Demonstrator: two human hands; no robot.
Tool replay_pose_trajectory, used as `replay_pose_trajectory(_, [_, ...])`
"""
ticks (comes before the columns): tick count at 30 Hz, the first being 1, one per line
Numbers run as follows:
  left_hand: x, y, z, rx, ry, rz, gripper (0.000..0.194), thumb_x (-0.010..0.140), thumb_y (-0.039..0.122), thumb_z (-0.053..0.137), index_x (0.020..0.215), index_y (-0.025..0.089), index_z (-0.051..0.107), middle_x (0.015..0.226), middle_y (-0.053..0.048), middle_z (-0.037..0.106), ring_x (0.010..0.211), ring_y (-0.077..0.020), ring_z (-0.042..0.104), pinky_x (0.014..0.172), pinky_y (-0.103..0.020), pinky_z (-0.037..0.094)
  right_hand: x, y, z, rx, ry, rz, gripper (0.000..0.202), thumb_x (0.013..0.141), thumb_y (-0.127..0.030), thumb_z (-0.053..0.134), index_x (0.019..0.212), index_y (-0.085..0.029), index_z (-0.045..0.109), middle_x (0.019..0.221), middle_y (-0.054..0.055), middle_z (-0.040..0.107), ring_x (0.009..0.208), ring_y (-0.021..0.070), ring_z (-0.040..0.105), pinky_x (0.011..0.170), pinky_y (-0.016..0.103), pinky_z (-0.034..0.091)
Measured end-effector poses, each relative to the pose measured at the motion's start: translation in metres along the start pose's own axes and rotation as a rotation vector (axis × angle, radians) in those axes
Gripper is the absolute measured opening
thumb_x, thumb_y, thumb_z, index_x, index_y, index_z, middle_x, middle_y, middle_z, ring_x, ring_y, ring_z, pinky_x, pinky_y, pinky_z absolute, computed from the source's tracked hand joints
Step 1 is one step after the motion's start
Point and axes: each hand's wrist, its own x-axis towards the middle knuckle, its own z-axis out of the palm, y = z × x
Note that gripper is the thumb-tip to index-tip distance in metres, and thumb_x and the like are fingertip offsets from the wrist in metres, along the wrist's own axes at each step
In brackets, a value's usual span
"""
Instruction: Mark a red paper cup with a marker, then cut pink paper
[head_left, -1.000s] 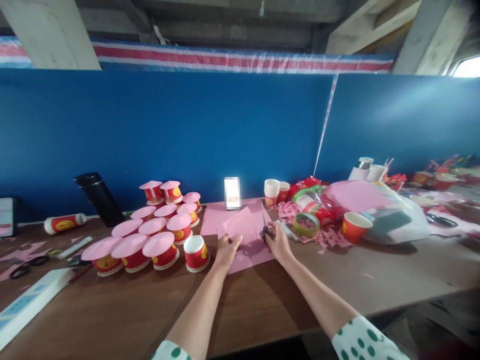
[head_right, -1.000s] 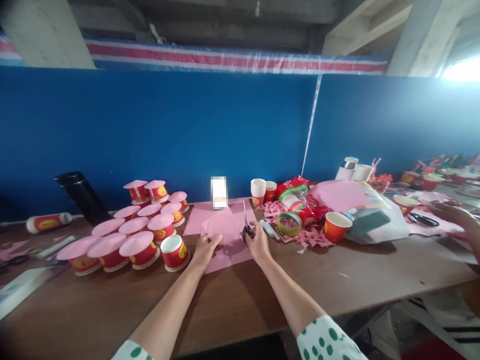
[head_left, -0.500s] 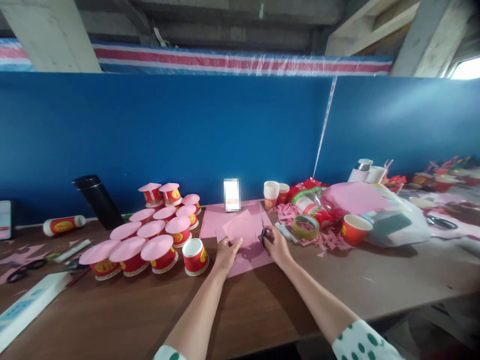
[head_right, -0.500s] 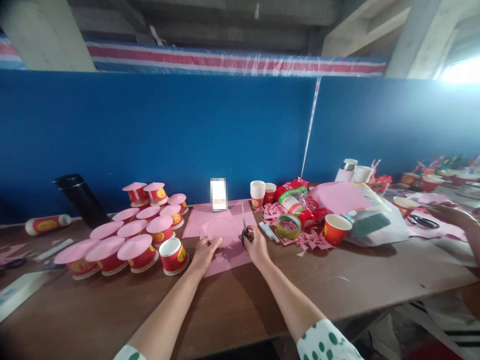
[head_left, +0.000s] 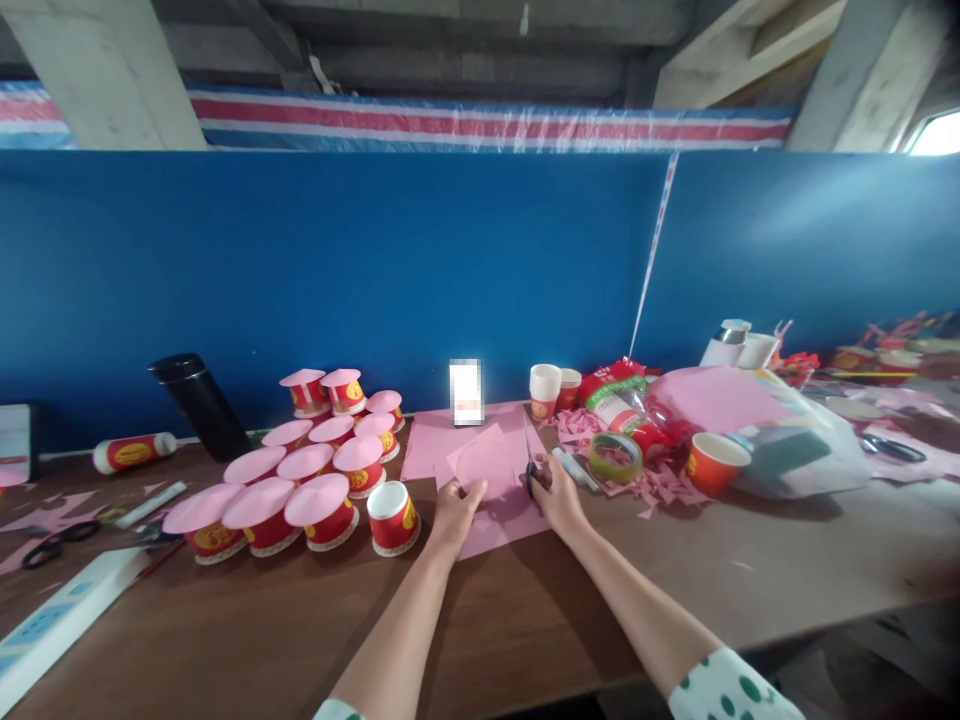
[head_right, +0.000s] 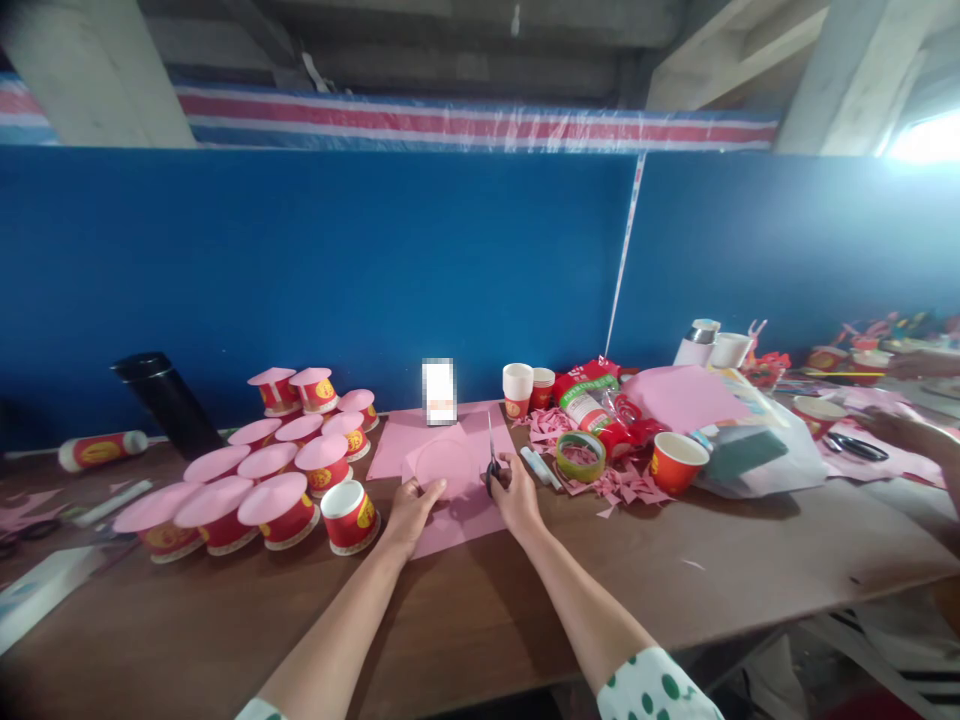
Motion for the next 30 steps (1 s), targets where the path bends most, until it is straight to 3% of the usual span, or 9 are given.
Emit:
replay_pose_trajectory(11, [-0.001,0.002,0.000,-0.047,-0.014,0.022,0.032,0.060,0.040,0.070,0.076,0.012,0.062,0.065,-0.005,0.066,0.058,-0.0160,0.061,0.049,-0.022,0.041,0.000,0.009,0.002,0.010,0.005,0.003,0.041,0.072,-0.038,0.056,0.106,-0.015,0.048,0.070,0.005,0.066,0.052,0.0186,0.060,0.040,0.024,0.042])
replay_pose_trajectory(19, [-0.001,0.000,0.000,0.020,-0.025,0.061,0.032,0.063,0.041,0.067,0.073,0.011,0.062,0.059,-0.004,0.064,0.052,-0.0142,0.058,0.048,-0.023,0.042,0.002,0.004,0.002,-0.005,-0.016,-0.015,0.038,0.074,-0.034,0.054,0.105,-0.014,0.048,0.073,0.007,0.066,0.067,0.0212,0.064,0.052,0.027,0.047])
replay_pose_trajectory(30, [-0.005,0.001,-0.002,0.065,0.002,0.057,0.034,0.061,0.042,0.067,0.075,0.011,0.061,0.056,-0.003,0.062,0.048,-0.0131,0.055,0.043,-0.021,0.038,0.001,0.005,-0.001,-0.051,-0.003,-0.017,0.039,0.073,-0.034,0.054,0.105,-0.013,0.049,0.071,0.006,0.065,0.067,0.0214,0.063,0.057,0.029,0.047])
